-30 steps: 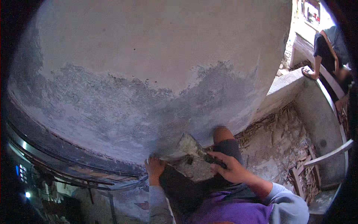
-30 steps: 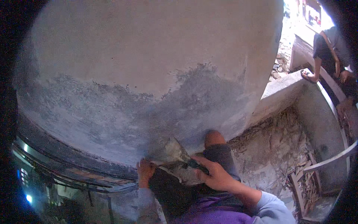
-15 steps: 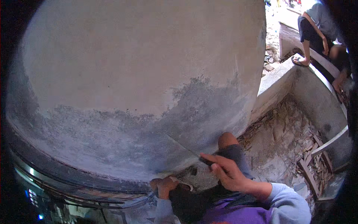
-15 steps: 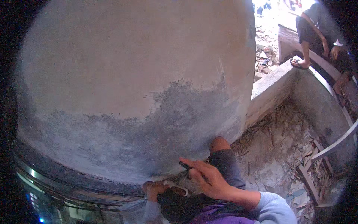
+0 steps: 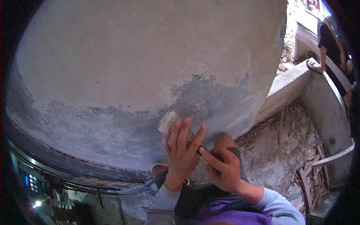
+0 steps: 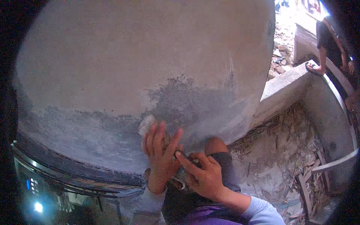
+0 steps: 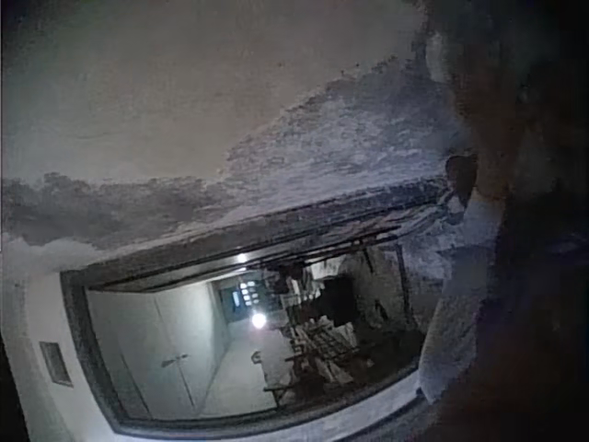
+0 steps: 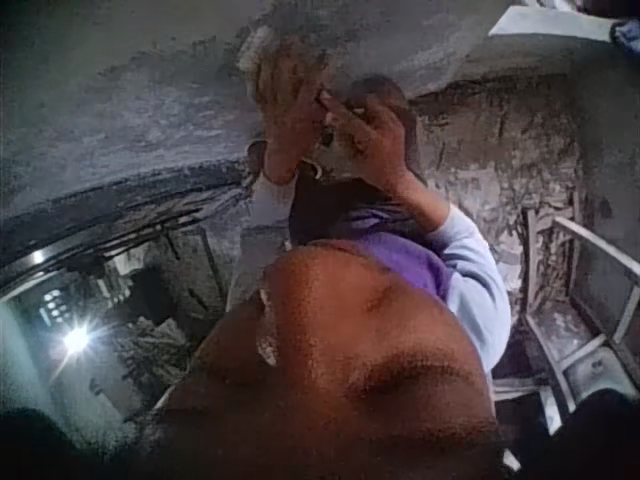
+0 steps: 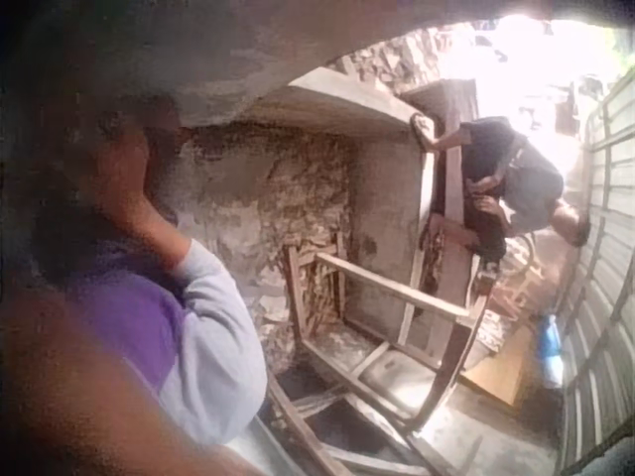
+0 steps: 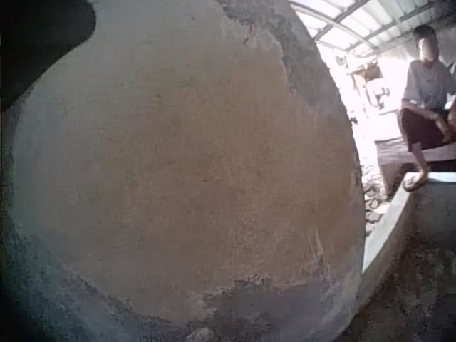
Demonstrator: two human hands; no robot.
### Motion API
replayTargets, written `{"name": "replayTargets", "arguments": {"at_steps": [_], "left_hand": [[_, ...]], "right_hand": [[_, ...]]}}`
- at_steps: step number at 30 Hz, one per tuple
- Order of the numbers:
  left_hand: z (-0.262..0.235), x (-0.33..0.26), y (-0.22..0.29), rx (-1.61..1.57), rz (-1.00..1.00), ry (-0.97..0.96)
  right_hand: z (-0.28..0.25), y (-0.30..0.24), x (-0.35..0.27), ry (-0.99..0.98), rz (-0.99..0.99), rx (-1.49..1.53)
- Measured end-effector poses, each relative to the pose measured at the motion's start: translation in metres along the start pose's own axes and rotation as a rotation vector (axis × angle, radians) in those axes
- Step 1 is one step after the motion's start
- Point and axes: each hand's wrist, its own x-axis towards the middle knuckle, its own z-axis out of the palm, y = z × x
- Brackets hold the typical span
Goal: The person scrapes old paint or plaster from a wall using a putty knife.
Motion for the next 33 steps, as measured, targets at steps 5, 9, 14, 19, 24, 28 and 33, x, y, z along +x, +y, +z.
{"name": "replayTargets", "arguments": {"at_steps": [5,9,14,19,24,28,33], "left_hand": [[0.027,0.019,-0.015,-0.098,0.008,-0.063],[0.043,0.022,-0.014,-0.155,-0.001,-0.025],[0.059,0.021,-0.012,-0.070,-0.066,0.223],[0.071,0.026,-0.007,-0.095,-0.115,0.265],[0.057,0.024,-0.005,-0.121,-0.134,0.166],[0.042,0.032,-0.012,-0.063,-0.109,0.128],[0.046,0.028,-0.010,-0.129,-0.111,0.072]], "right_hand": [[0.015,0.007,0.010,-0.030,0.103,0.099],[0.019,0.019,0.016,0.007,0.163,0.248],[0.017,0.028,0.035,0.066,0.081,0.214],[0.011,0.034,0.037,-0.018,0.128,0.183],[0.014,0.024,0.027,-0.026,0.170,0.171],[0.013,0.014,0.045,-0.025,0.116,0.196],[0.019,0.018,0.029,-0.031,0.223,0.213]]}}
